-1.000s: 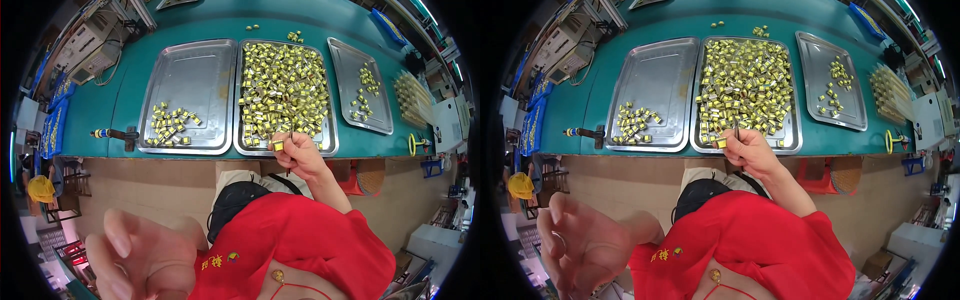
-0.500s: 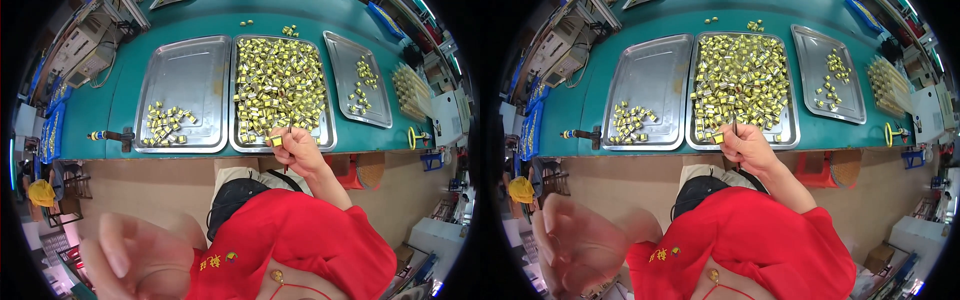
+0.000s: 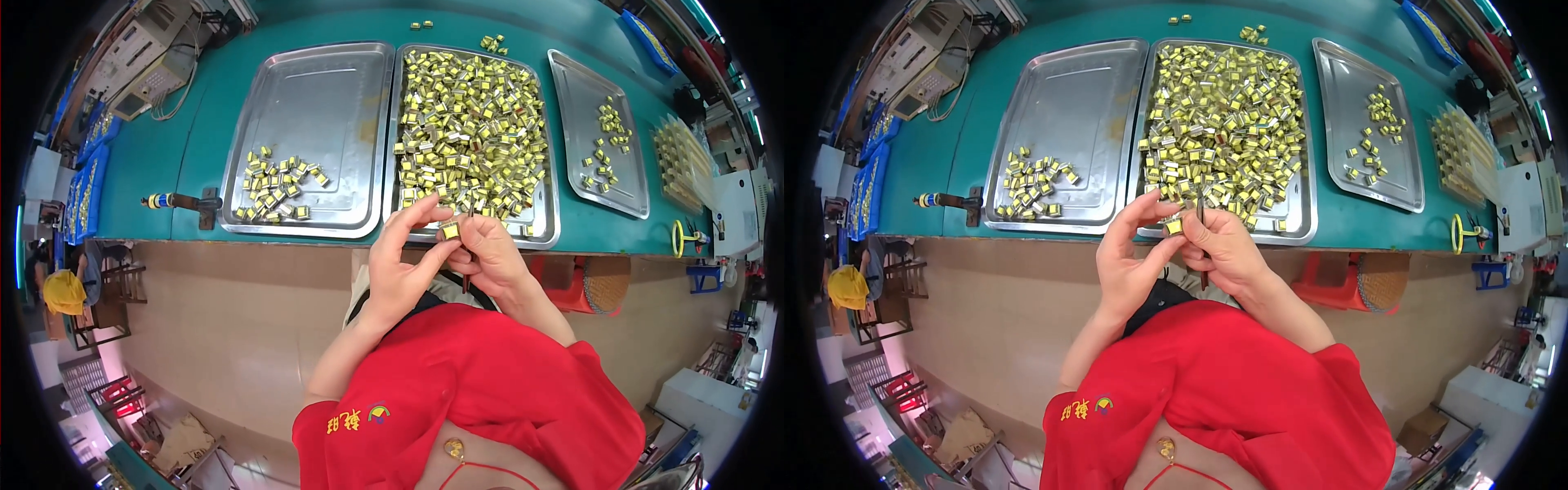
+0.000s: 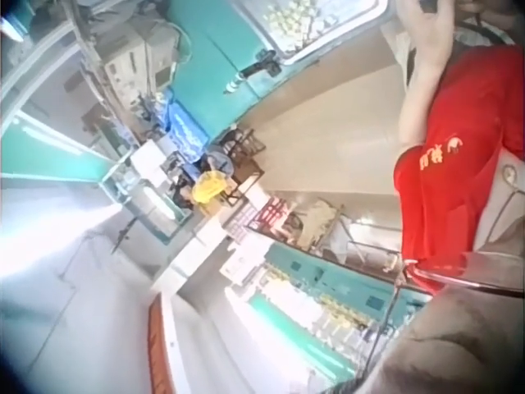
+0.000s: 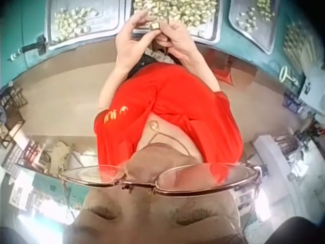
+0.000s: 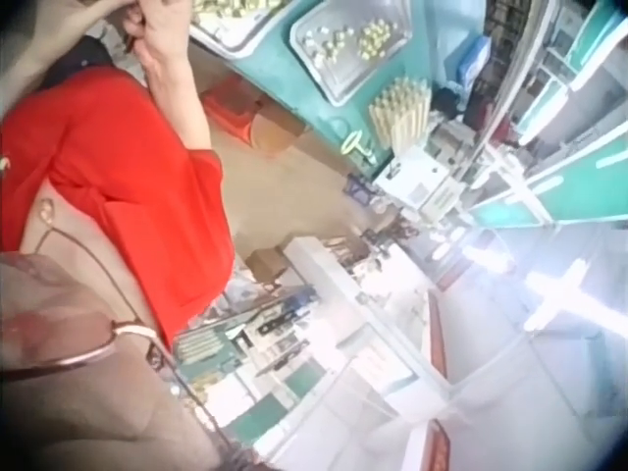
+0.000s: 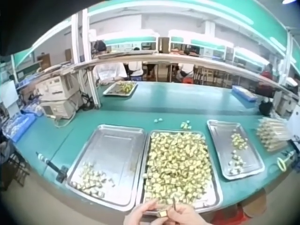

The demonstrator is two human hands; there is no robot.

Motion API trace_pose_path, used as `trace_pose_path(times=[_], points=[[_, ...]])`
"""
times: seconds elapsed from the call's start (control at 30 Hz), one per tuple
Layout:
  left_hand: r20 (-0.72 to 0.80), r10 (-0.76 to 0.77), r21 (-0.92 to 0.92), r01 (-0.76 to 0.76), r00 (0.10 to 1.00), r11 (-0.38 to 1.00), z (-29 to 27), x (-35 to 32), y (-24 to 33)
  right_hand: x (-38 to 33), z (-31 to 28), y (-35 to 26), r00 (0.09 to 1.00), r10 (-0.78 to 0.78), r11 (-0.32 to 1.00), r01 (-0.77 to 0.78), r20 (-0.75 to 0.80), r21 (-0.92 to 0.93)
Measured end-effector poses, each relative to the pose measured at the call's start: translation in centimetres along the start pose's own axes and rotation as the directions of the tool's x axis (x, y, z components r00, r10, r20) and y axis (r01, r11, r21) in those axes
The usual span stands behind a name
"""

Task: The person sorts small yellow electronic components by hand, transferring them from a bulk metal tray into smaller organization metal trays.

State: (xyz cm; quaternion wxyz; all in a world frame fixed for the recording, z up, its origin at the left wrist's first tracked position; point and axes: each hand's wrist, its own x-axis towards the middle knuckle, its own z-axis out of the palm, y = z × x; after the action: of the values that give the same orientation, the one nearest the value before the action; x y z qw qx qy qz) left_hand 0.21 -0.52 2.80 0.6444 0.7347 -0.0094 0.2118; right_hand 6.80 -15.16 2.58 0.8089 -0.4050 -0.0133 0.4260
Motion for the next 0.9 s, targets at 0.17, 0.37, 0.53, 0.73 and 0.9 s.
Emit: trace_pose_path(times=[0.17, 0.37, 0.53, 0.73, 0.9], points=[[-0.047, -0.013, 0.004, 0.013, 0.999, 1.0, 0.1, -0.1, -0.1, 0.1, -0.3, 0.3, 0.999, 0.038, 0.999, -0.038, -0.017, -0.008], [-0.05, 0.017, 0.036, -0.015, 0.999, 0.999, -0.2, -0.2, -0.8, 0.4, -0.3, 0.4, 0.999, 0.037, 0.999, -0.037, -0.014, 0.003], [-0.059, 0.05, 0.022, -0.049, 0.997, 0.999, -0.1, -0.1, -1.0, 0.5, -0.6, 0.5, 0.999, 0.032, 0.999, -0.032, -0.007, 0.003], [-0.064, 0.051, 0.01, -0.05, 0.997, 0.999, 0.0, -0.2, -1.1, 0.6, -1.0, 0.6, 0.998, 0.005, 0.999, -0.007, 0.068, 0.031], [-0.016, -0.049, -0.265, 0.043, 0.999, 0.963, 0.3, -0.1, -1.1, 0.4, -0.9, 0.6, 0.998, -0.02, 1.0, 0.019, 0.068, 0.024]])
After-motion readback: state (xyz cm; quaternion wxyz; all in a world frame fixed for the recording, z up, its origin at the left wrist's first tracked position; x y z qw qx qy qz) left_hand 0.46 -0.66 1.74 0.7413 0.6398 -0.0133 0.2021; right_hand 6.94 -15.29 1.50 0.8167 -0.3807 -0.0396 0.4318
